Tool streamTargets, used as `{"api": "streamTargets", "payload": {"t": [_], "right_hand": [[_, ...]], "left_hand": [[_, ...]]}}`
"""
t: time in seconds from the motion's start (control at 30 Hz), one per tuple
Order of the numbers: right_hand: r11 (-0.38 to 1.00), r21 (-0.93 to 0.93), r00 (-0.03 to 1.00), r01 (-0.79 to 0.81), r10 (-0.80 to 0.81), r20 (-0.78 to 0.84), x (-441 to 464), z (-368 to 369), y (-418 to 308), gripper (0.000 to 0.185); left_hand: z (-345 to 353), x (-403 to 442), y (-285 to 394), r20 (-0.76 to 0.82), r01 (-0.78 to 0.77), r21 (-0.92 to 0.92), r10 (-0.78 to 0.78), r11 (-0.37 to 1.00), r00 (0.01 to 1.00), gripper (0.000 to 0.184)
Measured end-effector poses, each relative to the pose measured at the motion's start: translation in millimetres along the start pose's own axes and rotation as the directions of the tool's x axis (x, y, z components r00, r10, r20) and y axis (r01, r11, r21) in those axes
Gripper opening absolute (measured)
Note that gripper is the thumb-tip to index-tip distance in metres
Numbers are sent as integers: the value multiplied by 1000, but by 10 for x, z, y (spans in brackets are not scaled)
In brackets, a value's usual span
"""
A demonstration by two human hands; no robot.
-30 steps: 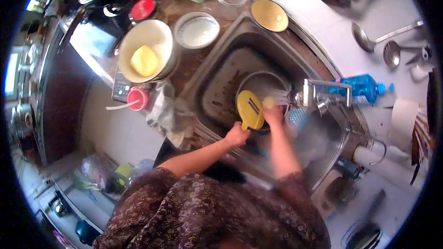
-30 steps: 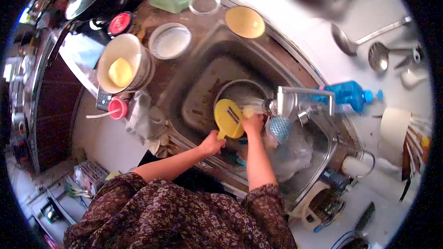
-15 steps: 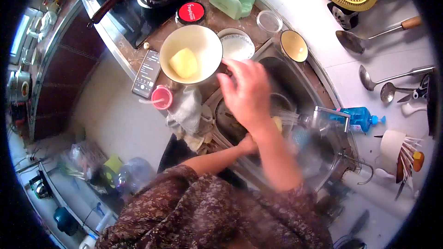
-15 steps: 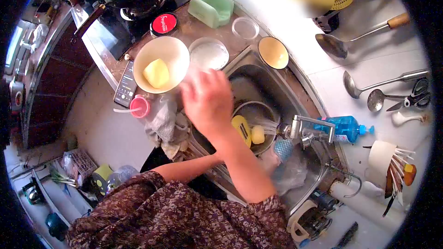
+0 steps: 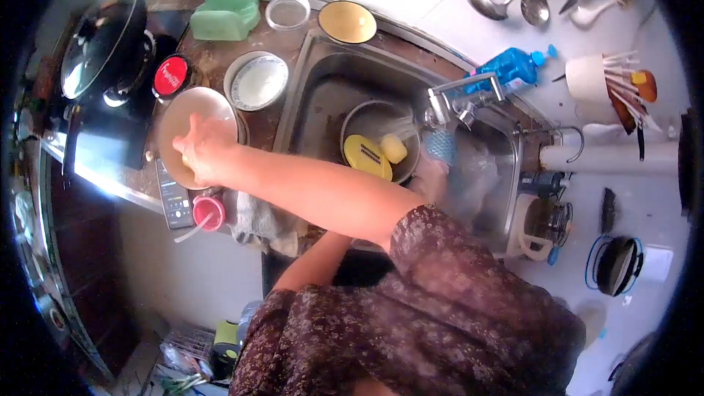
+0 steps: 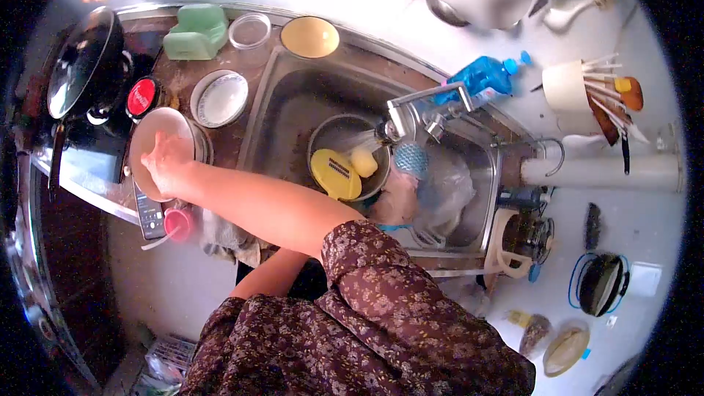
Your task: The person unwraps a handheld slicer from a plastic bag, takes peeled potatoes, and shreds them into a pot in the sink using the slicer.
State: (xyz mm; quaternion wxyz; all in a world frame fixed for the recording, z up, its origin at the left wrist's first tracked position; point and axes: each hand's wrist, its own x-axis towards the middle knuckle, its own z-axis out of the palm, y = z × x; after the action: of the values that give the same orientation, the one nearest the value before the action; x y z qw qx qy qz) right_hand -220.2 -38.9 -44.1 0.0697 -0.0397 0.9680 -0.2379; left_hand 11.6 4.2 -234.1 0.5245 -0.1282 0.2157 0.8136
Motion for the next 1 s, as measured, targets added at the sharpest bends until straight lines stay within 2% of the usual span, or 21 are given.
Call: {"api": "streamTargets", "payload": {"t": [0.03,0.07,0.1,0.13,0.2,0.27,0.33,0.37,0.4,0.43,0.5,0.53,0.6,0.63,0.7,0.73,0.8,0.83,0.9,0.93,1.0], "right_hand": [[996,93,1000,11,-9,-24,-22,-32,11,38],[995,97,1000,1,2,-31,-74,-47,22,38],[983,162,964,84,-40,-261,-198,-146,8,41],[963,204,876,177,-60,-478,-338,-256,-2,43],[910,304,783,283,-37,-620,-679,-538,69,46],[920,319,788,226,20,-616,-1106,-758,298,48],[936,342,766,83,160,-623,-1463,-654,703,48],[883,468,779,-30,314,-542,-1630,-459,991,47],[804,578,774,-140,453,-443,-1778,-212,1310,46],[570,773,719,-277,657,-226,-1914,12,1563,42],[252,901,583,-352,812,1,-2083,324,1970,44],[152,912,494,-381,867,62,-2123,543,2191,46],[266,806,491,-530,871,35,-2154,728,2474,49],[262,812,497,-522,867,39,-2101,818,2592,49],[434,449,450,-782,890,-77,-2028,978,2761,54],[430,453,448,-781,891,-73,-2023,1094,2836,54],[512,350,471,-784,859,-201,-2011,1305,2966,58],[510,354,469,-784,860,-202,-1991,1361,2987,58],[579,242,504,-779,807,-309,-1989,1468,3016,55],[575,244,500,-781,809,-309,-1999,1411,2987,55],[506,286,490,-814,862,-130,-2043,1273,2945,50]], "left_hand": [[-14,-10,11,-14,4,-1,-4,1000,1000,38],[-24,-17,12,-27,7,-2,-7,1000,1000,38],[-33,-23,5,-41,7,0,-7,1000,999,37],[-32,-29,-4,-55,10,-3,-10,1000,998,36],[-20,-7,-16,-79,-6,-8,6,1000,997,35],[5,53,-56,-115,-23,-3,23,1000,993,34],[76,133,-45,-192,31,166,1,986,981,33],[134,148,51,-277,236,527,-98,817,956,30],[197,159,150,-357,406,775,-195,485,913,27],[350,110,162,-434,399,689,-97,605,896,26],[283,123,148,-431,413,684,-123,601,894,28],[304,111,144,-452,428,682,-119,593,884,28],[362,3,179,-466,446,692,-120,568,876,31],[385,-15,209,-473,455,707,-117,541,873,34],[400,-39,232,-474,455,712,-113,534,873,35],[409,-54,239,-472,455,715,-115,531,874,35],[486,-89,289,-473,462,733,-113,500,874,33],[508,-90,307,-471,464,749,-112,473,875,32],[425,-64,275,-466,464,748,-122,474,876,32],[435,-63,280,-460,463,745,-132,480,878,32],[469,-65,279,-468,468,746,-128,474,875,33]]}}
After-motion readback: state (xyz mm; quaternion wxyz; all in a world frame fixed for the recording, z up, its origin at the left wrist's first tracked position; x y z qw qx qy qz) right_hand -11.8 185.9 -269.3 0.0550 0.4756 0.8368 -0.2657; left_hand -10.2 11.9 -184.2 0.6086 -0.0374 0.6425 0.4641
